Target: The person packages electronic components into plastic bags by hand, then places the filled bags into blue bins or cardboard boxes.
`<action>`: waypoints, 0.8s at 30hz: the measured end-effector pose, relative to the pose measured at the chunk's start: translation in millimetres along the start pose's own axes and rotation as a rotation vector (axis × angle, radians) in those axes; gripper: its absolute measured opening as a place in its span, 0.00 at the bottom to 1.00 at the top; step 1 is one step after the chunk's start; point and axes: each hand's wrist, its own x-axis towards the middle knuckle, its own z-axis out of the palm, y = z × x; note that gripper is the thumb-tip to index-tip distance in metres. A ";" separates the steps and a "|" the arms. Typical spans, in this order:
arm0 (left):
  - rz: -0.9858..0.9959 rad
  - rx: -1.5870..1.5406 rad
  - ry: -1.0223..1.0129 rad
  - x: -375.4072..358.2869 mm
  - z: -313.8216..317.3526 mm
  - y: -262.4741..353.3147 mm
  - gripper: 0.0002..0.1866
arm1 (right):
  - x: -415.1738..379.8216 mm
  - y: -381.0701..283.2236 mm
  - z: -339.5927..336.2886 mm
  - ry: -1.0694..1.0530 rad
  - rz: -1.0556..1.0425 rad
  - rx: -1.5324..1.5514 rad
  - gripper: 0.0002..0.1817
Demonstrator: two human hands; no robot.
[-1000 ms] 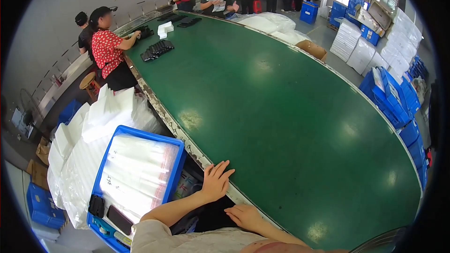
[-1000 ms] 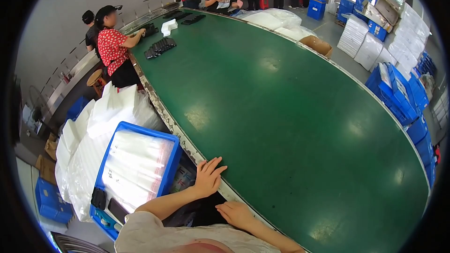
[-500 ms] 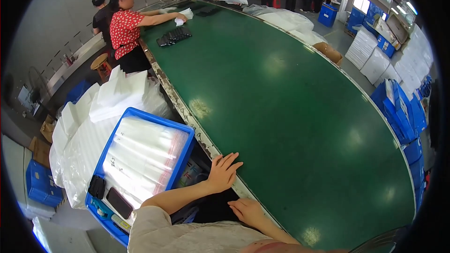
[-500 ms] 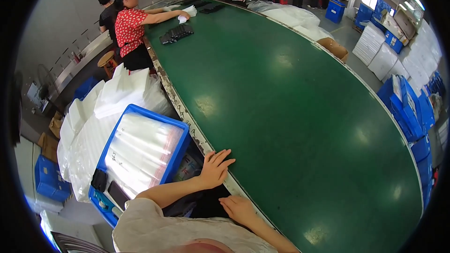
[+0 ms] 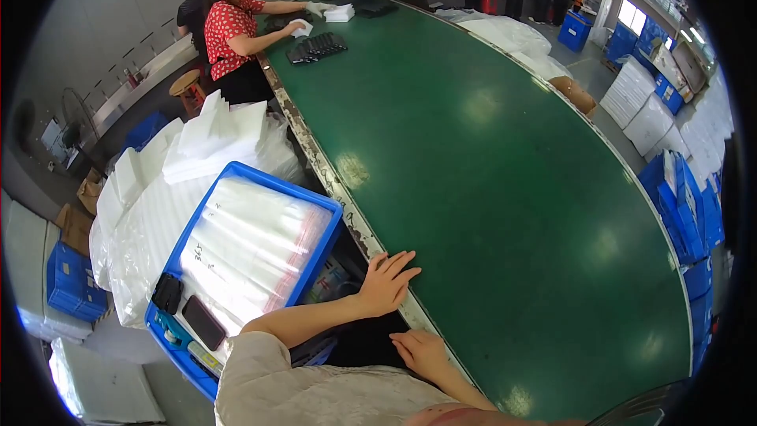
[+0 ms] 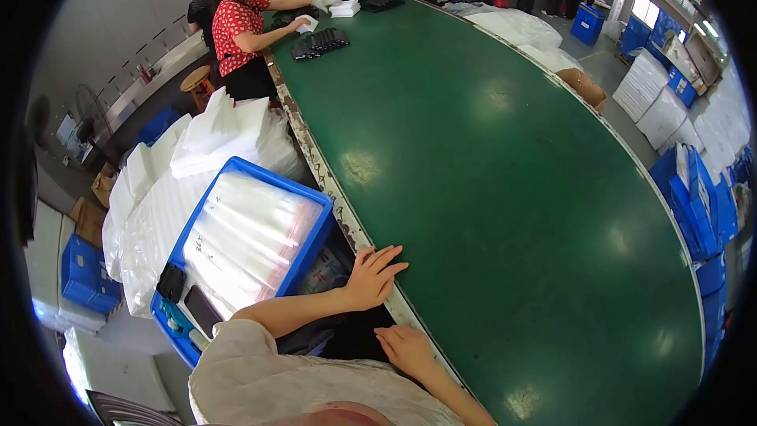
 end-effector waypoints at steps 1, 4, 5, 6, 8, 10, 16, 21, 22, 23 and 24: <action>-0.002 -0.010 0.004 -0.1 -0.2 0.0 0.22 | 0.1 0.0 0.3 0.005 -0.002 -0.004 0.07; -0.003 -0.014 0.000 -1.0 0.3 -1.1 0.22 | -0.3 -0.3 0.4 -0.005 0.002 -0.017 0.08; 0.000 -0.017 -0.001 -1.0 0.5 -1.3 0.22 | -0.4 0.0 0.4 -0.008 0.004 -0.024 0.08; -0.004 -0.015 0.000 -0.9 0.3 -1.5 0.22 | -0.4 0.4 1.0 -0.011 0.001 -0.022 0.08; 0.000 -0.006 0.000 -0.5 0.1 -1.0 0.23 | -0.8 1.3 2.2 0.006 -0.003 -0.018 0.08; -0.001 0.000 0.000 -0.7 0.3 -1.0 0.23 | -0.9 2.0 2.9 0.012 -0.007 -0.014 0.08; -0.007 0.005 -0.006 -0.9 0.3 -0.3 0.23 | 0.2 1.1 1.8 0.019 -0.010 -0.009 0.08; -0.006 0.001 -0.004 -0.8 0.8 -0.8 0.23 | 1.9 -0.5 0.4 0.015 -0.001 -0.005 0.08; -0.009 0.000 -0.004 -0.9 0.7 -1.0 0.23 | 2.1 -0.8 0.2 0.012 -0.001 -0.003 0.08; -0.008 0.002 -0.006 -0.9 1.2 -1.4 0.23 | 2.1 -0.6 0.2 0.016 -0.003 -0.003 0.08; -0.007 0.003 -0.007 -1.0 1.5 -1.7 0.23 | 2.0 -0.5 0.3 0.020 -0.005 -0.003 0.08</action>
